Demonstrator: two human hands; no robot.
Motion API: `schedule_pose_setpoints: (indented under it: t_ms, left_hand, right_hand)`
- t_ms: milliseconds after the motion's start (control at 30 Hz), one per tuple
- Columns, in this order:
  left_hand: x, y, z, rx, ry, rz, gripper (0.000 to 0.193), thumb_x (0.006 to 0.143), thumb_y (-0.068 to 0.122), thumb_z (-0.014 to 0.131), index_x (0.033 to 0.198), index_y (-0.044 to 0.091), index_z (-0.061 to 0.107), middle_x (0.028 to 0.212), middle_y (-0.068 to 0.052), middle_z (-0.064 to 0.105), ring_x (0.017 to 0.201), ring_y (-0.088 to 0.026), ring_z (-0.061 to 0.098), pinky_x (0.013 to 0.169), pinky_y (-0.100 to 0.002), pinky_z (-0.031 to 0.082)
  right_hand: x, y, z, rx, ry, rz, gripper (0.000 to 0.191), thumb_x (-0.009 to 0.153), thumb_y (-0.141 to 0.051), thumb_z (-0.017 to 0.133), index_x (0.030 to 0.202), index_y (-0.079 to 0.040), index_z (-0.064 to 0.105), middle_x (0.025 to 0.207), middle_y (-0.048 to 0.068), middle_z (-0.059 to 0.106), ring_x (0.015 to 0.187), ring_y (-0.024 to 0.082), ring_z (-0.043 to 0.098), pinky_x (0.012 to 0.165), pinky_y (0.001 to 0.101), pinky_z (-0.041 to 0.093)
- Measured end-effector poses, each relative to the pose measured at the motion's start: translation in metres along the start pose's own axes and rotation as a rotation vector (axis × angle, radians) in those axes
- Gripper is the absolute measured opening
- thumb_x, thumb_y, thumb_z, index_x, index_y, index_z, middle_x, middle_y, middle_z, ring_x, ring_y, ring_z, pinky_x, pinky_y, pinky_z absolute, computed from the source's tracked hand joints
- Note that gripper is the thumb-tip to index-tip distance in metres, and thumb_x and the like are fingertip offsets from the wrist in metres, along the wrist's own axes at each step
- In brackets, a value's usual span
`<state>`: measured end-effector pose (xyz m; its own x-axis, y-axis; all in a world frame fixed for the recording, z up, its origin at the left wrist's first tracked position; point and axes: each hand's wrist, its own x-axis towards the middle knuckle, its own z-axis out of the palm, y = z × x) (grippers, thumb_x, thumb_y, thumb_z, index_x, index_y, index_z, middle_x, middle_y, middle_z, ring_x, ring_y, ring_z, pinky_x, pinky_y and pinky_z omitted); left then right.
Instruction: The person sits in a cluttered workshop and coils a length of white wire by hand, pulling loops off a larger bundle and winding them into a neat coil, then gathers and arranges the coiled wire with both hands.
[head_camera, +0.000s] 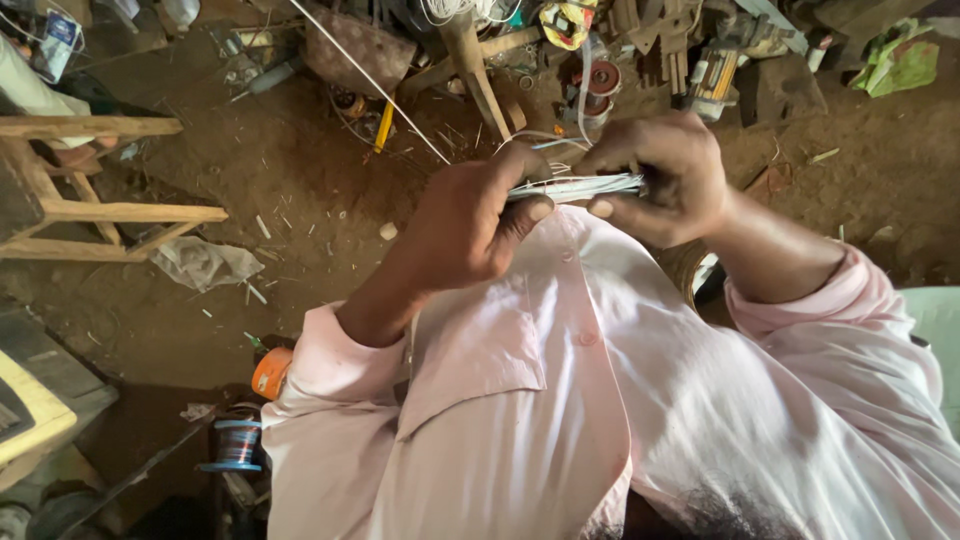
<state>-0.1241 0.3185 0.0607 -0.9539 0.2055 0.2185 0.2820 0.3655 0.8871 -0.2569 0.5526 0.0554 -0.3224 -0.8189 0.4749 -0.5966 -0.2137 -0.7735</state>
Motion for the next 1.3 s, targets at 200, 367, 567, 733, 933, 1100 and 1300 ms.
schedule_pose_setpoints:
  t_ms: [200, 367, 567, 733, 933, 1100, 1300]
  left_hand:
    - [0.001, 0.0, 0.015, 0.297, 0.052, 0.127, 0.027, 0.095, 0.019, 0.075, 0.108, 0.006, 0.057, 0.073, -0.013, 0.06, 0.069, -0.038, 0.062, 0.064, -0.049, 0.046]
    - [-0.002, -0.003, 0.016, 0.359, 0.084, 0.248, 0.035, 0.096, 0.018, 0.076, 0.118, 0.002, 0.055, 0.077, -0.012, 0.062, 0.07, -0.035, 0.062, 0.065, -0.047, 0.047]
    - [0.001, -0.002, 0.015, 0.341, 0.093, 0.367, 0.032, 0.097, 0.018, 0.078, 0.117, 0.007, 0.056, 0.086, -0.009, 0.065, 0.073, -0.031, 0.063, 0.069, -0.044, 0.049]
    - [0.003, 0.003, 0.016, 0.352, 0.099, 0.298, 0.029, 0.094, 0.016, 0.075, 0.116, 0.002, 0.061, 0.084, -0.011, 0.064, 0.071, -0.032, 0.063, 0.066, -0.044, 0.049]
    - [0.001, 0.002, 0.018, 0.269, 0.187, 0.16, 0.017, 0.101, 0.017, 0.07, 0.11, 0.008, 0.059, 0.078, -0.009, 0.063, 0.065, -0.032, 0.062, 0.063, -0.043, 0.048]
    - [0.0, -0.001, 0.019, 0.109, 0.157, 0.069, 0.017, 0.108, 0.023, 0.062, 0.111, 0.007, 0.055, 0.079, -0.01, 0.06, 0.07, -0.032, 0.064, 0.065, -0.043, 0.049]
    - [0.005, 0.0, 0.018, -0.141, 0.174, -0.086, 0.019, 0.109, 0.027, 0.056, 0.11, 0.008, 0.056, 0.078, -0.012, 0.058, 0.067, -0.03, 0.061, 0.067, -0.041, 0.049]
  right_hand:
    - [-0.01, 0.0, -0.01, 0.159, -0.154, 0.259, 0.023, 0.097, -0.02, 0.07, 0.1, 0.002, 0.067, 0.089, 0.009, 0.068, 0.078, 0.019, 0.066, 0.07, 0.0312, 0.05]
    - [-0.012, 0.003, -0.006, 0.158, -0.171, 0.362, 0.015, 0.101, -0.012, 0.066, 0.093, 0.001, 0.067, 0.078, 0.004, 0.063, 0.068, 0.012, 0.057, 0.063, 0.0302, 0.045]
    - [-0.008, 0.016, -0.006, 0.361, -0.205, 0.588, 0.01, 0.1, -0.007, 0.064, 0.096, 0.001, 0.067, 0.079, 0.004, 0.061, 0.073, 0.01, 0.052, 0.064, 0.0281, 0.043]
    - [-0.005, 0.008, -0.004, 0.142, -0.137, 0.367, 0.015, 0.098, -0.006, 0.066, 0.111, 0.001, 0.066, 0.103, 0.008, 0.069, 0.095, 0.017, 0.067, 0.082, 0.0279, 0.052]
    - [0.012, -0.019, -0.009, -0.417, 0.126, -0.264, 0.03, 0.087, -0.03, 0.076, 0.1, -0.005, 0.068, 0.101, 0.016, 0.066, 0.094, 0.035, 0.068, 0.079, 0.0444, 0.054]
    - [0.013, -0.025, 0.005, -0.806, 0.151, -0.431, 0.016, 0.091, -0.015, 0.082, 0.095, -0.004, 0.071, 0.101, 0.01, 0.069, 0.094, 0.029, 0.068, 0.082, 0.049, 0.053]
    - [0.008, -0.016, 0.008, -0.891, 0.196, -0.475, 0.013, 0.083, -0.008, 0.082, 0.089, -0.007, 0.071, 0.1, 0.007, 0.068, 0.095, 0.028, 0.069, 0.084, 0.0489, 0.052]
